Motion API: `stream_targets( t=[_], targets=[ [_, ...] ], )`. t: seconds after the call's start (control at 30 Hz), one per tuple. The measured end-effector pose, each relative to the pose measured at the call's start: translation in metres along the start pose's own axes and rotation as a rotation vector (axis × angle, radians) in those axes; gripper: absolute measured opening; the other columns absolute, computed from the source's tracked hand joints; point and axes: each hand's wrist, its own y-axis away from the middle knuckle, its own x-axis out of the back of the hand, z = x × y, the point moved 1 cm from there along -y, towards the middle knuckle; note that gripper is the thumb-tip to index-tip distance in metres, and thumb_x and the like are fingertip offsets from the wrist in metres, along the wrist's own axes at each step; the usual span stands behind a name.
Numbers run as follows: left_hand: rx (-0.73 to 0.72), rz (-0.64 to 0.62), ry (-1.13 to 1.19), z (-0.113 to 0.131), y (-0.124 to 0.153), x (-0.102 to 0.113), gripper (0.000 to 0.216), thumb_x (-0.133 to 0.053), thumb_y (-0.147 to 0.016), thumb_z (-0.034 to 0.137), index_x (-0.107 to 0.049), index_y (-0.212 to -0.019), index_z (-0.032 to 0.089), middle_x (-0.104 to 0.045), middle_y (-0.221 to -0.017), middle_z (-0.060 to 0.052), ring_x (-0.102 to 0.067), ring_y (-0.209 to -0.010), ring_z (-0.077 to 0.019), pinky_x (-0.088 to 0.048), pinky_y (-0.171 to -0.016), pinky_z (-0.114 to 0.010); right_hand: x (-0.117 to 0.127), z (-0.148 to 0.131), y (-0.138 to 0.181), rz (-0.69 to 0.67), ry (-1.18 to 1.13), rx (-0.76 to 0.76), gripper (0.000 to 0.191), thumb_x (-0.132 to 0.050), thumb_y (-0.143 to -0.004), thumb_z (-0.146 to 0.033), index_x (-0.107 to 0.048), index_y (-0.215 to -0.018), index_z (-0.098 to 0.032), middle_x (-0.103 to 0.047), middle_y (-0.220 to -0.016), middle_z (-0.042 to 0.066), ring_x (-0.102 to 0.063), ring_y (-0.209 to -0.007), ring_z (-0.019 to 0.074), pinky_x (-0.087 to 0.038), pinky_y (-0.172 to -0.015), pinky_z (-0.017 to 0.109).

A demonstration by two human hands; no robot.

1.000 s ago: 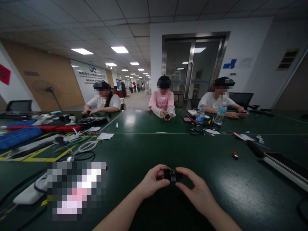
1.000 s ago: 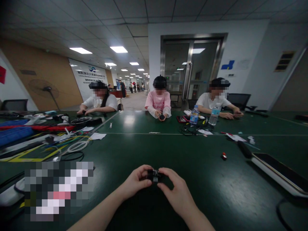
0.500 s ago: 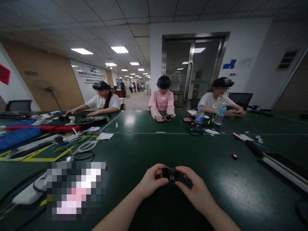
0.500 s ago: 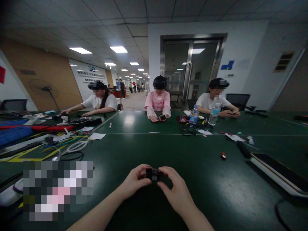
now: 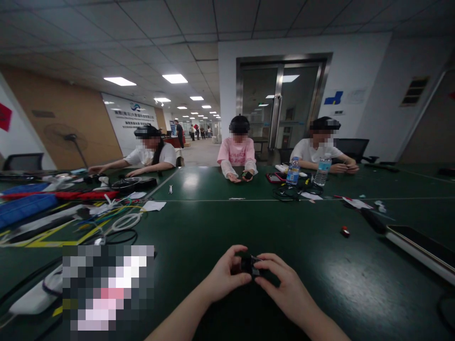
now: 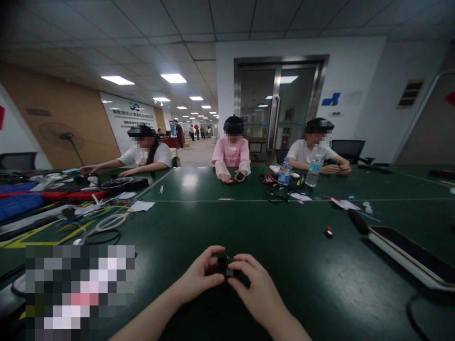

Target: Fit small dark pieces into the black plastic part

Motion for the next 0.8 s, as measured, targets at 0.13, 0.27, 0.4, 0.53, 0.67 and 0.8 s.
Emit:
stream_targets(
  t=[0.13, 0.27, 0.4, 0.53, 0.67, 0.8],
  targets=[
    [0.013, -0.007, -0.045, -0.0023, 0.0001, 0.0001, 0.065, -0.069, -0.072, 0.012, -0.035, -0.126, 0.023, -0.061, -0.098, -0.005, -0.059, -0.090, -0.0203, -0.043, -0.077, -0.033, -0.0004, -0.0032, 0.0005, 0.017, -0.042, 0.013, 0.022, -0.059, -0.078, -0.021, -0.065, -0.096, -0.030, -0.058, -0.112, 0.002, -0.057, -0.105, 0.0220, -0.045, -0.093, 0.038],
    [0.039, 0.012, -0.107, -0.0015, 0.0005, -0.0009, 0.044, -0.066, -0.073, 0.010, -0.045, -0.110, 0.020, -0.063, -0.091, -0.003, -0.060, -0.086, -0.0196, -0.043, -0.073, -0.031, -0.0012, -0.0044, 0.0008, 0.022, -0.079, 0.011, 0.023, -0.061, -0.075, -0.020, -0.065, -0.095, -0.031, -0.060, -0.109, 0.002, -0.058, -0.102, 0.0231, -0.046, -0.091, 0.039],
    [0.036, -0.003, -0.141, 0.0002, 0.0021, -0.0008, 0.043, -0.065, -0.074, 0.011, -0.045, -0.110, 0.020, -0.062, -0.091, -0.001, -0.059, -0.085, -0.0174, -0.044, -0.072, -0.028, -0.0020, -0.0045, 0.0003, 0.005, -0.092, -0.001, 0.021, -0.060, -0.075, -0.019, -0.065, -0.092, -0.030, -0.060, -0.107, 0.001, -0.059, -0.100, 0.0220, -0.047, -0.090, 0.037],
    [0.005, 0.003, -0.200, 0.0001, 0.0021, 0.0004, 0.041, -0.066, -0.073, 0.012, -0.046, -0.108, 0.019, -0.060, -0.092, -0.001, -0.059, -0.085, -0.0172, -0.043, -0.072, -0.028, -0.0021, -0.0055, -0.0003, 0.010, -0.094, -0.009, 0.020, -0.061, -0.075, -0.019, -0.065, -0.091, -0.029, -0.061, -0.106, 0.002, -0.058, -0.102, 0.0221, -0.046, -0.090, 0.037],
    [-0.013, 0.020, -0.168, 0.0011, 0.0009, -0.0005, 0.040, -0.068, -0.071, 0.011, -0.048, -0.105, 0.019, -0.060, -0.098, -0.004, -0.057, -0.093, -0.0197, -0.042, -0.080, -0.032, -0.0015, -0.0063, -0.0008, 0.040, -0.124, -0.012, 0.018, -0.061, -0.074, -0.020, -0.065, -0.090, -0.027, -0.061, -0.106, 0.004, -0.057, -0.104, 0.0227, -0.043, -0.093, 0.039],
    [0.005, 0.035, -0.136, 0.0032, 0.0006, -0.0021, 0.039, -0.069, -0.070, 0.010, -0.048, -0.103, 0.018, -0.061, -0.093, -0.003, -0.058, -0.088, -0.0190, -0.042, -0.077, -0.032, 0.0003, -0.0045, -0.0018, 0.070, -0.146, -0.060, 0.015, -0.062, -0.075, -0.024, -0.065, -0.089, -0.026, -0.061, -0.111, 0.004, -0.054, -0.109, 0.0241, -0.040, -0.098, 0.041]
  ],
)
